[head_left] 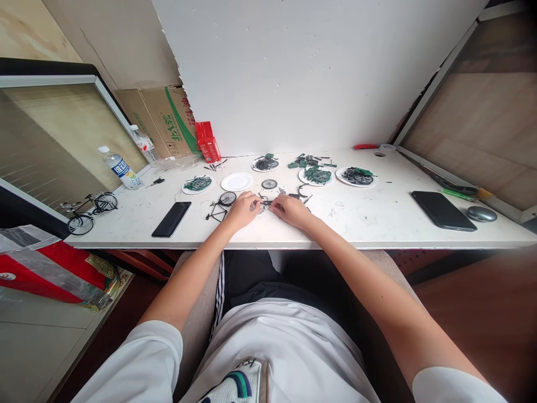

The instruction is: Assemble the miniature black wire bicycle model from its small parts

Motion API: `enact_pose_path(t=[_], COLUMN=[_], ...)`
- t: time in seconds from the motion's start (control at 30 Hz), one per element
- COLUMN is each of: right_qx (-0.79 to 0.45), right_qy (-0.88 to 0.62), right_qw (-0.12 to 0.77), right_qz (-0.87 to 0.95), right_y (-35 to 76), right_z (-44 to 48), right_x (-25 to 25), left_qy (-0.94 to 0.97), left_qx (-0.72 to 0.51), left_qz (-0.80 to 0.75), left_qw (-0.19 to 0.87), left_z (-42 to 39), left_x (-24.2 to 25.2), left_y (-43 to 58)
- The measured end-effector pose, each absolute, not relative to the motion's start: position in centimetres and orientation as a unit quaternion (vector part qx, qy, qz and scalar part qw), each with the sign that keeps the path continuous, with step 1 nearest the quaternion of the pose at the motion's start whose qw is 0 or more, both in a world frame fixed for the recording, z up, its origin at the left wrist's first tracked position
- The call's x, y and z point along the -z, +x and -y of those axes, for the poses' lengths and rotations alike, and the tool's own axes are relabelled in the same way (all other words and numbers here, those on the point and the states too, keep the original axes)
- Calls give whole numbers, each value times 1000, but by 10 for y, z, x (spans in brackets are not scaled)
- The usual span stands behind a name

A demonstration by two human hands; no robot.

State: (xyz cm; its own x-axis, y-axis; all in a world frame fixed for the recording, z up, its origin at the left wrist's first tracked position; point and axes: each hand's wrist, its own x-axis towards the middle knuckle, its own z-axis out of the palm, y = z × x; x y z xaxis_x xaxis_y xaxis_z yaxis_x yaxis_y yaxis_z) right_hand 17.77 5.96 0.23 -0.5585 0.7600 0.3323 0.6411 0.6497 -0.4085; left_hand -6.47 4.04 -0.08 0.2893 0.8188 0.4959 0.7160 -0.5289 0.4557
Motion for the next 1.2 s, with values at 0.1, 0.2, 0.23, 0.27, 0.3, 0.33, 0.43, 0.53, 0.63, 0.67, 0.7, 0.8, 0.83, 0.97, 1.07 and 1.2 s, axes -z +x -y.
enact_pose_path(t=[0.1,0.2,0.23,0.27,0.3,0.33,0.43,0.53,0.63,0.67,0.7,0.8,0.83,0.97,1.07,1.2], right_qx=[-121,-122,-122,-123,-123,-123,-123,-122,-121,-121,-120,-119,-119,-118,-118,-118], right_qy=[-400,-400,-400,-399,-398,-397,-397,-398,-397,-397,-398,-401,-402,-403,-402,-401], right_qw=[246,245,246,247,248,249,249,248,248,247,247,245,244,241,240,242], right_qz=[875,875,875,875,875,875,875,875,875,875,875,875,875,875,875,876], right_y=[178,178,178,178,178,178,178,178,178,178,178,177,177,177,177,177], right_z=[-60,-59,-59,-59,-59,-59,-59,-60,-59,-59,-59,-57,-57,-56,-56,-57], right_x=[-2,-3,-3,-4,-4,-4,-3,-2,-3,-3,-4,-6,-6,-7,-7,-7], left_qy=[801,801,800,800,800,800,801,802,802,803,803,803,803,803,803,804], left_qx=[-350,-349,-348,-347,-347,-345,-340,-338,-335,-333,-332,-331,-331,-329,-330,-328], left_qz=[-480,-480,-481,-482,-483,-483,-484,-485,-485,-485,-486,-486,-486,-487,-486,-487], left_qw=[77,81,83,85,87,88,90,90,93,95,97,99,98,97,96,94], left_z=[-41,-41,-41,-41,-42,-42,-42,-42,-43,-43,-43,-43,-43,-43,-43,-43], left_x=[1,1,2,2,2,3,3,4,4,4,4,5,5,4,4,4], left_y=[-65,-65,-65,-65,-65,-65,-66,-66,-66,-67,-67,-67,-67,-66,-66,-66])
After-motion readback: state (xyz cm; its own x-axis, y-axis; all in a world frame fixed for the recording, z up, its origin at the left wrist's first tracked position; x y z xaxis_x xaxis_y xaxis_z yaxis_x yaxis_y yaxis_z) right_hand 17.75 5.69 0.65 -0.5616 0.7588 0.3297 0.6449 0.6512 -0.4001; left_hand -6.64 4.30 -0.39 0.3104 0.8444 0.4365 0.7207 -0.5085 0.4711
